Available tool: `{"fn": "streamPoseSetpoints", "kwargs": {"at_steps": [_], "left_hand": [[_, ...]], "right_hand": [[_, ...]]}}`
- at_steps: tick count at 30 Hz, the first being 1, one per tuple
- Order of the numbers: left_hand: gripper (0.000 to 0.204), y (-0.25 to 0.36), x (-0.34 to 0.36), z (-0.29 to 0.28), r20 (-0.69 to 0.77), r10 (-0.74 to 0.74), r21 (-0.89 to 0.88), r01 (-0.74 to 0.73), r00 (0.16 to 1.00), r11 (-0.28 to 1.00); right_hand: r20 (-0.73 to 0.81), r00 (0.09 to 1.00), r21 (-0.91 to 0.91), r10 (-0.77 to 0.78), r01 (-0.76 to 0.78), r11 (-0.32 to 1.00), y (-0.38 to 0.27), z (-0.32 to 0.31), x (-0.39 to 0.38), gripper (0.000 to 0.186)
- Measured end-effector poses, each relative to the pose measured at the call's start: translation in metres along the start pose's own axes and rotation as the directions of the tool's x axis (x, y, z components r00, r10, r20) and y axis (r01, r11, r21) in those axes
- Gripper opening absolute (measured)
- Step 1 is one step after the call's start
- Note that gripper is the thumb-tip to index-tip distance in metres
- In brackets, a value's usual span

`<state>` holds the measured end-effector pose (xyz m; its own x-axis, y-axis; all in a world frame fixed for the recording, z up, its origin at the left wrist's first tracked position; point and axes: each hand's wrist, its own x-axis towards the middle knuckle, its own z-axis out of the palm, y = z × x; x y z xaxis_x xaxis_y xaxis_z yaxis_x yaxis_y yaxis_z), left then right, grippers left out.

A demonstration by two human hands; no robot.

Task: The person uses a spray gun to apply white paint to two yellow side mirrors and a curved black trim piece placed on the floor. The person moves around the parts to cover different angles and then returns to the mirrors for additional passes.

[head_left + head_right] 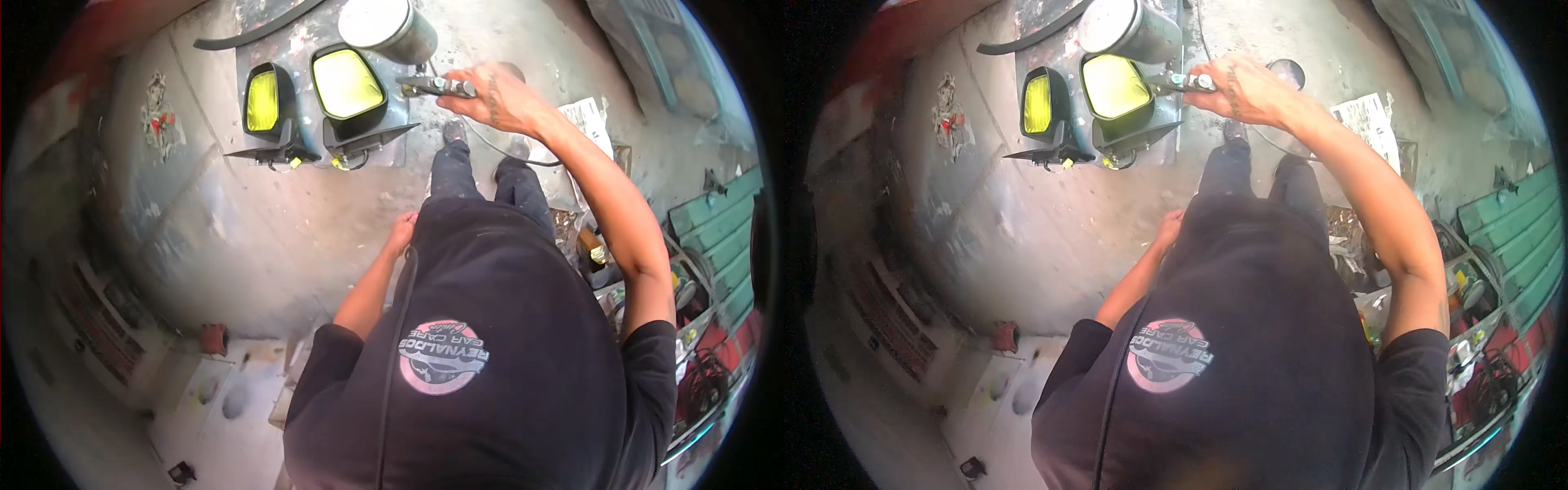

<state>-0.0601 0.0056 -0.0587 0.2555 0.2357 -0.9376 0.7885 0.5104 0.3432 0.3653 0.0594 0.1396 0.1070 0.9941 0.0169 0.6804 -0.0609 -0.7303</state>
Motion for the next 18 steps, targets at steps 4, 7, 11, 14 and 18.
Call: {"fn": "streamPoseSetpoints", "kwargs": {"at_steps": [4,7,11,14,18], "left_hand": [[0.032,-0.027,0.002,0.020,-0.061,0.068,0.027,-0.067,0.996,0.997],[0.032,0.002,-0.027,0.044,-0.113,0.042,-0.040,-0.047,0.993,0.998],[0.034,-0.001,-0.039,0.084,-0.177,-0.113,-0.204,0.076,0.978,0.976],[0.033,-0.004,-0.048,0.133,-0.239,-0.175,-0.169,0.137,0.955,0.976],[0.031,-0.008,-0.055,0.216,-0.325,-0.002,-0.135,-0.044,0.946,0.990]], "right_hand": [[-0.076,0.997,0.093,0.035,-0.028,0.995,0.002,0.005,0.047,0.039],[-0.087,0.995,0.168,0.054,-0.039,0.985,0.010,0.010,0.077,0.040],[0.084,0.995,0.208,-0.058,0.040,0.977,0.022,0.011,0.091,0.044],[0.320,0.933,0.298,-0.163,0.064,0.952,0.029,0.004,0.086,0.044],[0.437,0.877,0.362,-0.200,0.032,0.931,0.050,-0.001,0.091,0.042]]}}
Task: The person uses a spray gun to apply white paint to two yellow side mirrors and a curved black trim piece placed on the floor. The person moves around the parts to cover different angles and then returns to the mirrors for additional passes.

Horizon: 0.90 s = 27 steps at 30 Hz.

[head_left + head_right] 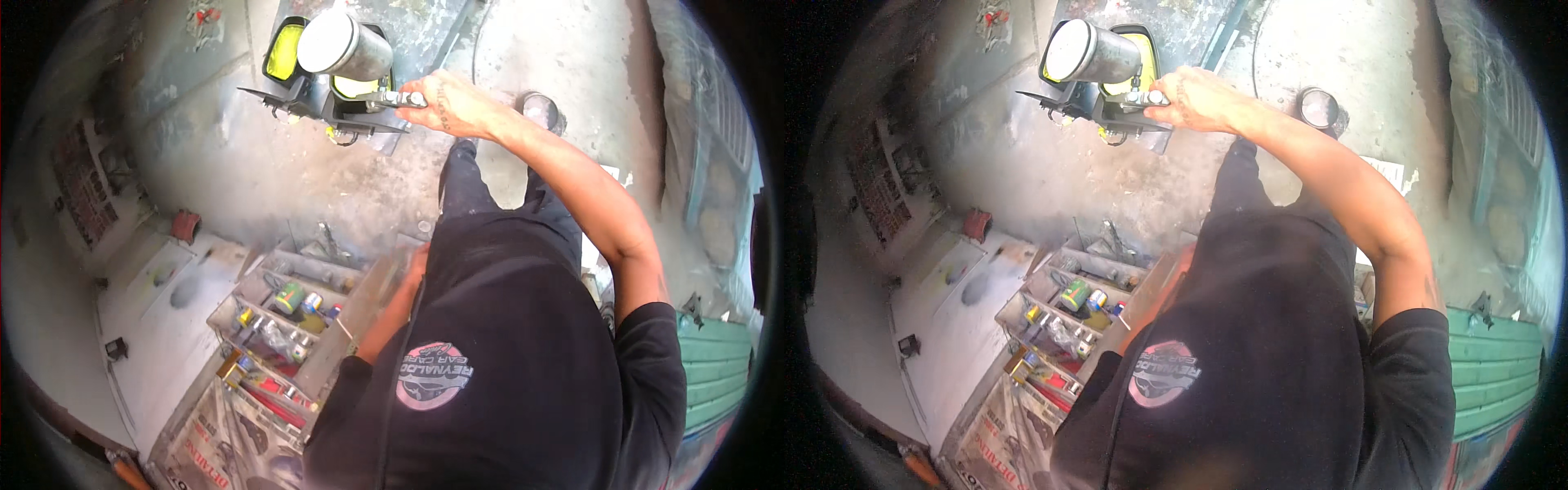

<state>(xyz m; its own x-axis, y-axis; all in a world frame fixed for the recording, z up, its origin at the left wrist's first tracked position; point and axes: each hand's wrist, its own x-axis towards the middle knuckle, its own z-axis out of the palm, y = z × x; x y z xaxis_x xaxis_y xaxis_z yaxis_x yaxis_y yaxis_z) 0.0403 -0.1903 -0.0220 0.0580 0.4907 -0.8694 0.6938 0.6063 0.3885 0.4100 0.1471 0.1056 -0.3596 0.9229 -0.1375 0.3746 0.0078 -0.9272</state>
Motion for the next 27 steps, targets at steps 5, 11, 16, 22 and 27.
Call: {"fn": "streamPoseSetpoints", "kwargs": {"at_steps": [5,11,16,22,27], "left_hand": [[0.031,0.016,-0.045,0.087,0.015,-0.029,-0.309,0.032,0.999,0.950],[0.031,0.041,-0.066,0.132,0.051,-0.063,-0.490,0.080,0.997,0.868],[0.031,0.055,-0.061,0.148,0.077,-0.067,-0.584,0.100,0.995,0.806],[0.031,0.066,-0.028,0.147,0.128,-0.053,-0.723,0.129,0.990,0.678],[0.033,0.083,0.000,0.113,0.065,-0.117,-0.597,0.133,0.991,0.791]], "right_hand": [[-0.066,0.998,0.051,0.003,0.001,0.999,0.018,-0.035,0.016,0.044],[-0.438,0.893,-0.035,-0.098,0.092,0.995,0.061,-0.041,0.039,0.058],[-0.309,0.946,-0.030,-0.099,0.094,0.995,0.055,-0.039,0.027,0.045],[0.160,0.983,-0.023,-0.086,0.091,0.996,0.024,-0.050,0.017,0.056],[-0.085,0.986,-0.180,-0.145,0.128,0.975,0.029,-0.042,0.034,0.051]]}}
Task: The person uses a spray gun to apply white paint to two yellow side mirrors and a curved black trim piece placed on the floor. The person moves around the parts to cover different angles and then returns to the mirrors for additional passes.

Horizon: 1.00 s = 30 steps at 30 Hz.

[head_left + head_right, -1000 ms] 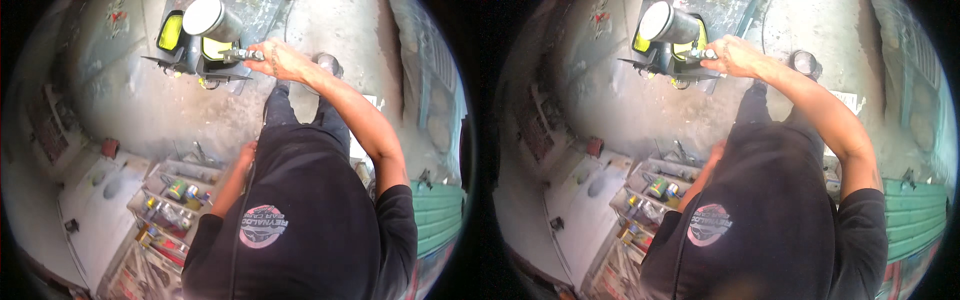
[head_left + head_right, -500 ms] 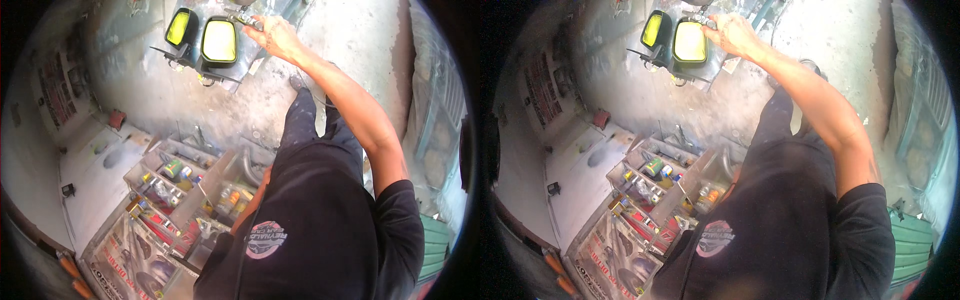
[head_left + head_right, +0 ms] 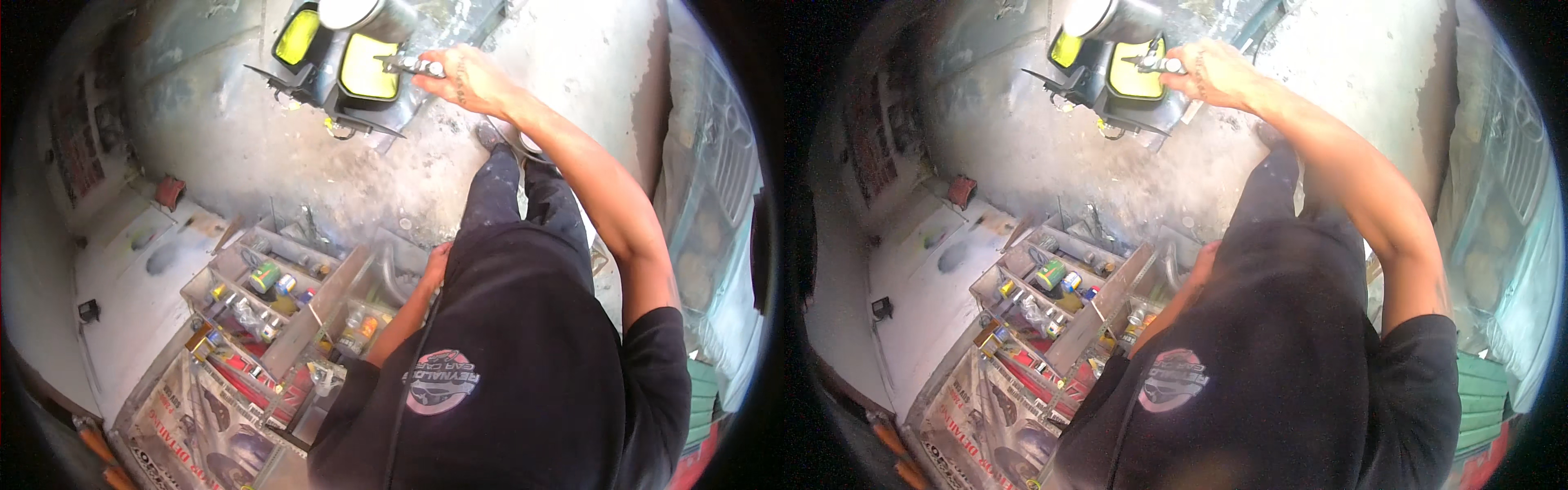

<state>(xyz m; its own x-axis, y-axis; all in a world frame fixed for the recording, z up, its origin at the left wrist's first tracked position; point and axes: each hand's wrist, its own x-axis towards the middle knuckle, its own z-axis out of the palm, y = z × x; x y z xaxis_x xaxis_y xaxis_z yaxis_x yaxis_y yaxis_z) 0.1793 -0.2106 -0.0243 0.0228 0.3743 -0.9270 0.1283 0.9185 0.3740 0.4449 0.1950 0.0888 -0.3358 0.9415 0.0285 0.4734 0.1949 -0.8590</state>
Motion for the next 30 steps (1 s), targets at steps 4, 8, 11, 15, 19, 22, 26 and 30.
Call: {"fn": "streamPoseSetpoints", "kwargs": {"at_steps": [4,8,11,15,19,22,26,30], "left_hand": [[0.034,0.011,0.012,-0.014,-0.075,0.065,0.087,-0.058,0.995,0.995],[0.035,0.030,0.009,-0.027,-0.087,0.067,0.150,-0.053,0.994,0.987],[0.035,0.024,0.009,-0.043,-0.085,0.096,0.191,-0.078,0.992,0.979],[0.037,0.049,0.006,-0.049,-0.089,-0.076,0.179,0.091,0.993,0.980],[0.038,0.049,0.013,-0.059,-0.096,-0.057,0.097,0.066,0.994,0.993],[0.038,0.026,0.031,-0.064,-0.081,0.020,0.141,-0.008,0.996,0.990],[0.037,0.009,0.040,-0.063,-0.087,0.167,0.134,-0.155,0.982,0.979],[0.036,0.019,0.038,-0.063,-0.082,0.134,0.065,-0.129,0.988,0.989]], "right_hand": [[-0.011,0.992,0.060,0.129,-0.128,0.990,-0.018,0.006,0.023,0.051],[-0.110,0.990,0.105,0.086,-0.075,0.992,-0.027,0.043,0.041,0.052],[0.081,0.989,0.158,0.125,-0.137,0.978,-0.048,0.062,0.045,0.053],[0.291,0.949,0.234,0.122,-0.194,0.953,-0.060,0.087,0.047,0.043],[0.075,0.993,0.179,0.095,-0.107,0.978,-0.046,0.111,0.057,0.056],[-0.043,0.988,0.183,0.149,-0.138,0.973,-0.052,0.095,0.070,0.049],[-0.179,0.963,0.124,0.203,-0.182,0.975,-0.065,0.091,0.082,0.047],[-0.250,0.967,0.047,0.046,-0.036,0.998,-0.069,0.117,0.084,0.047]]}}
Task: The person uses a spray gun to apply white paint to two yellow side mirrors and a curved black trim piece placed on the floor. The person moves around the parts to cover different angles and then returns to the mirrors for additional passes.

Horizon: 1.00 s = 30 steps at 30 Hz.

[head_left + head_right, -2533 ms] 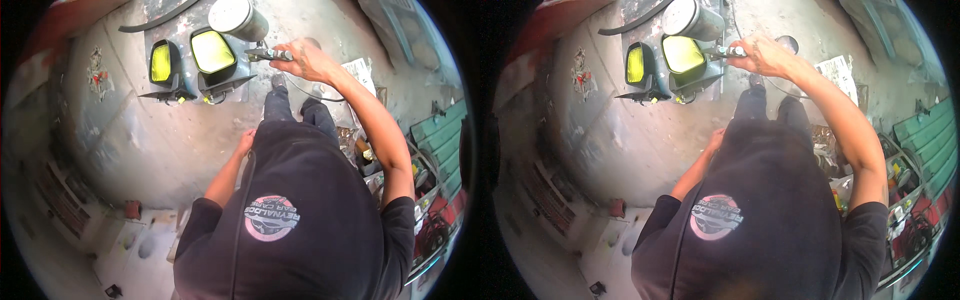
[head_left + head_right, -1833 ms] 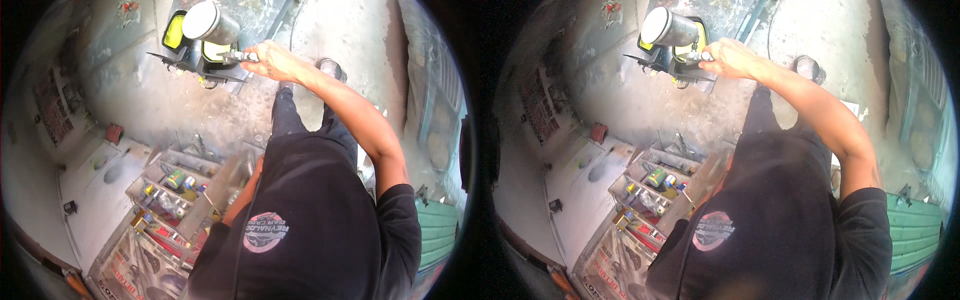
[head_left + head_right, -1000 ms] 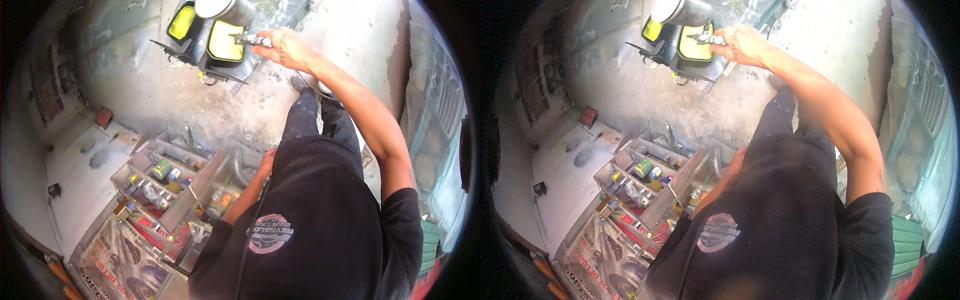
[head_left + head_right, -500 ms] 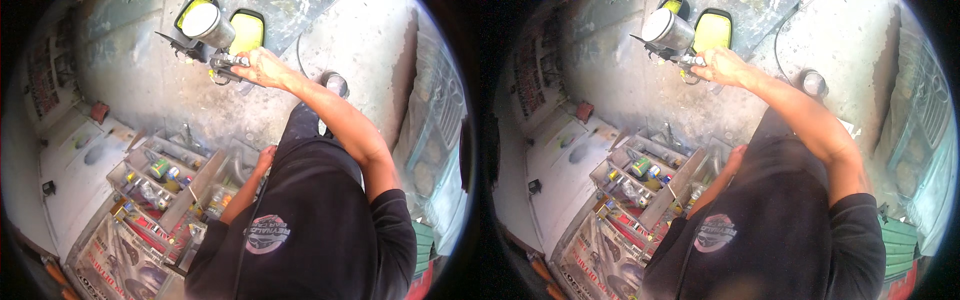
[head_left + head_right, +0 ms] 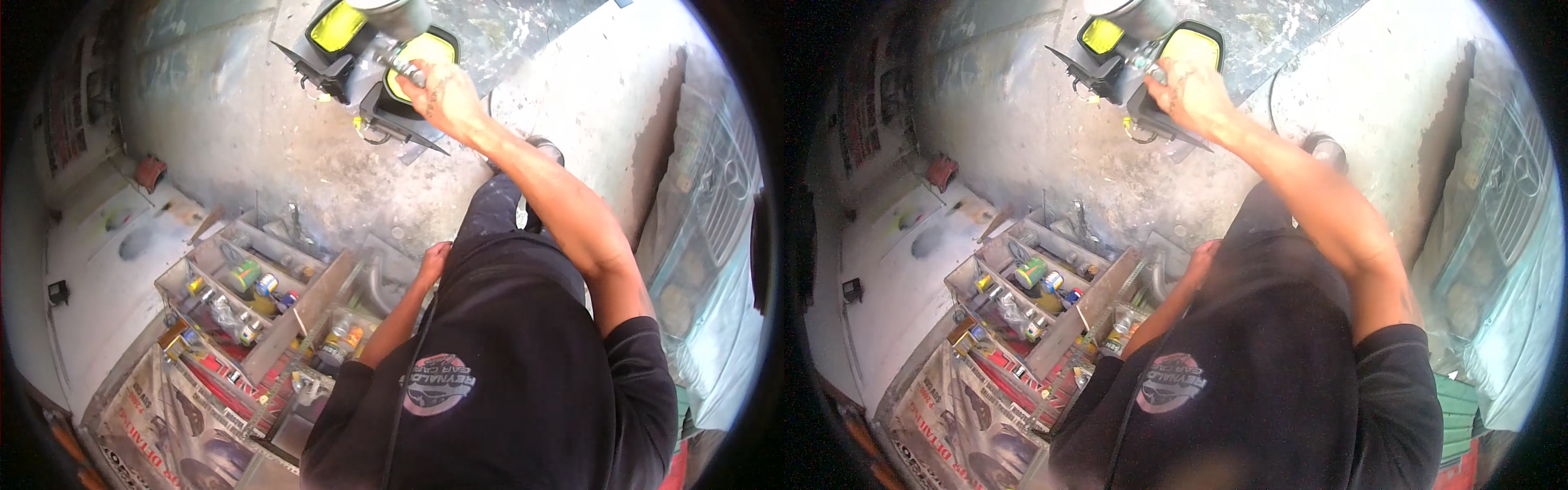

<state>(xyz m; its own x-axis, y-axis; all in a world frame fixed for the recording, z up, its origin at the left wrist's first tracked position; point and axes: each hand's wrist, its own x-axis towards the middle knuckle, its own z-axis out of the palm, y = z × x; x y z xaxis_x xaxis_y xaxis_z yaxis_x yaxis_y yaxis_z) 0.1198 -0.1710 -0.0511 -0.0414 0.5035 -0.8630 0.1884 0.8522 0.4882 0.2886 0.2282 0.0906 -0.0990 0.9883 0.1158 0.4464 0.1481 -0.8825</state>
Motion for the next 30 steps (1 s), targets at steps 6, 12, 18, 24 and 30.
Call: {"fn": "streamPoseSetpoints", "kwargs": {"at_steps": [6,12,18,24,30], "left_hand": [[0.040,0.027,-0.007,-0.007,0.018,-0.077,-0.040,0.078,0.997,0.996],[0.038,0.011,-0.004,0.000,0.002,-0.076,0.102,0.076,0.997,0.992],[0.038,-0.013,-0.003,0.015,-0.044,0.090,0.027,-0.088,0.995,0.996],[0.038,0.004,-0.006,0.014,-0.041,0.036,0.015,-0.035,0.999,0.999],[0.040,0.012,-0.004,0.009,0.027,-0.173,-0.171,0.175,0.985,0.970]], "right_hand": [[0.312,0.950,0.163,0.002,-0.056,0.985,-0.021,0.001,-0.009,0.039],[0.178,0.975,0.069,0.133,-0.147,0.987,0.000,-0.026,0.010,0.045],[-0.088,0.985,-0.059,0.146,-0.152,0.987,0.035,-0.054,0.037,0.040],[0.012,0.998,-0.146,-0.056,0.057,0.988,0.034,-0.032,0.018,0.038],[0.375,0.913,0.169,0.160,-0.237,0.957,-0.011,-0.016,0.001,0.043]]}}
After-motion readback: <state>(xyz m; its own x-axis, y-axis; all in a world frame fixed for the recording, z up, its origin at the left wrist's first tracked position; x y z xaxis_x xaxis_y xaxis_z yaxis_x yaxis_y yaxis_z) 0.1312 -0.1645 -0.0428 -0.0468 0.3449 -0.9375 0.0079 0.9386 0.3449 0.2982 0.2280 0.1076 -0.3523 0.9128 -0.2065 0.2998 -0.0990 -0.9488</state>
